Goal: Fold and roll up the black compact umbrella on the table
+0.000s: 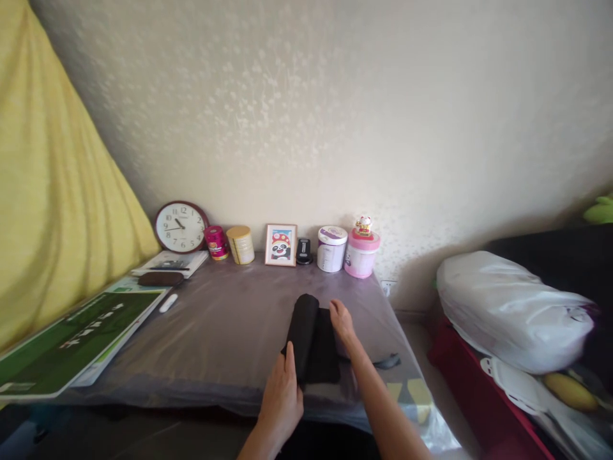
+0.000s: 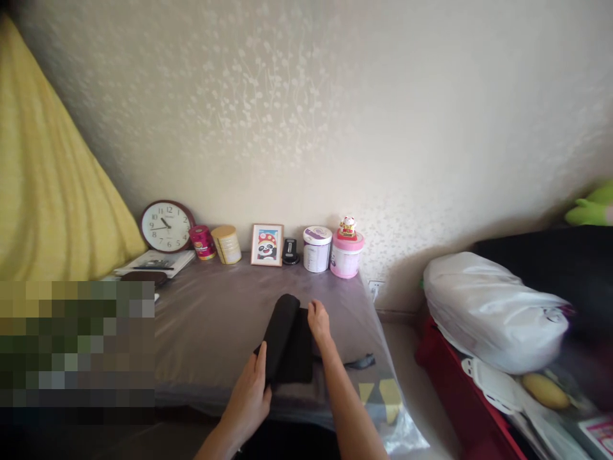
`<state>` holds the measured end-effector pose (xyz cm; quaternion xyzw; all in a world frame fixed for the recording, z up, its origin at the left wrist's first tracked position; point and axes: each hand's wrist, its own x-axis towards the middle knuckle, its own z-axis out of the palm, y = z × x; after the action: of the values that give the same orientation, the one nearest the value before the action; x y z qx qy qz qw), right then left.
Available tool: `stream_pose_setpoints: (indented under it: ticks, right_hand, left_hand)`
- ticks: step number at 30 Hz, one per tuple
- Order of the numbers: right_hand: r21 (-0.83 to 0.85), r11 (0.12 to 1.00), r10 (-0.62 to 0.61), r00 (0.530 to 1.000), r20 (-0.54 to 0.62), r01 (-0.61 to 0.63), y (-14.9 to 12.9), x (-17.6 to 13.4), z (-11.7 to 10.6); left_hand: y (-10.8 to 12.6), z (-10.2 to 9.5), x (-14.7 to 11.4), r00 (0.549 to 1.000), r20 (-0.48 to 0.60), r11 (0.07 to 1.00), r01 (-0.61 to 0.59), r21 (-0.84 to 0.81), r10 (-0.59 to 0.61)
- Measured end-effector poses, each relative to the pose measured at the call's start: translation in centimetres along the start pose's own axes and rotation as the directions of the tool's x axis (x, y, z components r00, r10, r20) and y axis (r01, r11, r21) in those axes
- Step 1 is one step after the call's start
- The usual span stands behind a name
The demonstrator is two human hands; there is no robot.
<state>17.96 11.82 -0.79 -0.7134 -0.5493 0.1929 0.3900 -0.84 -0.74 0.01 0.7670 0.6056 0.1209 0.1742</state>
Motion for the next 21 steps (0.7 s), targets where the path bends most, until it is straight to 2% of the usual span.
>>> stream_pose_setpoints:
  ticks: [4, 14, 21]
  right_hand:
    - [0.064, 0.996, 0.055, 0.997, 0.053, -0.058, 0.6, -1.6, -0.8]
    - [0.113, 0.981, 0.149, 0.984, 0.1, -0.16, -2.1, -2.6, -0.9]
    - [0.231, 0.938, 0.199, 0.949, 0.244, -0.257, -3.0, -3.4, -0.2]
  left_hand:
    - [0.0, -0.2, -0.1, 1.0, 0.0, 1.0, -0.011, -0.004, 0.011]
    - [-0.2, -0.1, 0.0, 0.999, -0.023, 1.0, -0.024, -0.003, 0.024]
    - [-0.1, -0.3, 0.0, 1.0, -0.019, 1.0, -0.017, -0.011, 0.017]
